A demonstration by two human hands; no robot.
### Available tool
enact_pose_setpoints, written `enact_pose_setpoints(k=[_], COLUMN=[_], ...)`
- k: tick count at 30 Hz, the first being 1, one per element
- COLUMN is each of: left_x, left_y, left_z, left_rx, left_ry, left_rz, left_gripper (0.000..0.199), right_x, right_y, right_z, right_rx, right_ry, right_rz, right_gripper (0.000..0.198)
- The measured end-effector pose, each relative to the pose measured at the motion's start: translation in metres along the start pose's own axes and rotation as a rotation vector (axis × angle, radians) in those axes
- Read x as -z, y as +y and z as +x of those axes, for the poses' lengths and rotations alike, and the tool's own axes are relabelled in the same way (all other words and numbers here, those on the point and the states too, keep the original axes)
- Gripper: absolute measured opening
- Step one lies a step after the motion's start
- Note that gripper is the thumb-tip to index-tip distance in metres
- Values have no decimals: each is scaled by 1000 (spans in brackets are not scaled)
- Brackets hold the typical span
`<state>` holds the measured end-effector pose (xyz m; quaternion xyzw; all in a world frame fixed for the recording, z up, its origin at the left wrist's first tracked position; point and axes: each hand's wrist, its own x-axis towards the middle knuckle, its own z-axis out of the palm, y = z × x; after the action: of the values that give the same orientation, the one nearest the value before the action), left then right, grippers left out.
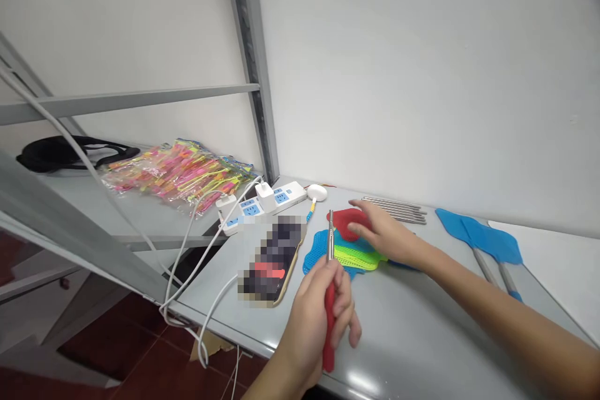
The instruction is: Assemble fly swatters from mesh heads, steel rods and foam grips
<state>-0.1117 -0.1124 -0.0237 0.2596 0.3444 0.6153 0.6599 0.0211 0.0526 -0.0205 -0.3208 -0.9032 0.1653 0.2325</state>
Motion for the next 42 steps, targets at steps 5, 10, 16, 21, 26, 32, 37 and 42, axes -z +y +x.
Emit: enact_pose_setpoints(k=[5,10,16,21,26,32,37,42], left_x=[-1,5,5,1,-6,-8,-12,-16], left_y=[-12,-22,-26,-23,-15,-31,-36,-26], left_z=[2,7,8,4,-2,-8,-11,-7], left_rx=[20,41,8,-3,-13,179,171,243], left_ry=[111,83,86,66,53,-179,-318,-422], left_rz=[58,116,156,150,204,562,742,856], left_gripper=[34,35,35,40,43,39,40,39], right_x=[-20,-15,-7,9,60,87,61,54], right_y=[-4,-23,-29,-21,-15,0,6,-8], right_z=[-3,-27,-55,-75,-103,-133,-150,-151], right_rx=[-22,60,240,444,48,-459,-580,-584], right_ry=[-171,-111,-88,47,510,748,731,781], right_rz=[-236,-302,-352,-398,-149,688,900,1059], right_gripper=[51,46,27,26,16,20,22,23])
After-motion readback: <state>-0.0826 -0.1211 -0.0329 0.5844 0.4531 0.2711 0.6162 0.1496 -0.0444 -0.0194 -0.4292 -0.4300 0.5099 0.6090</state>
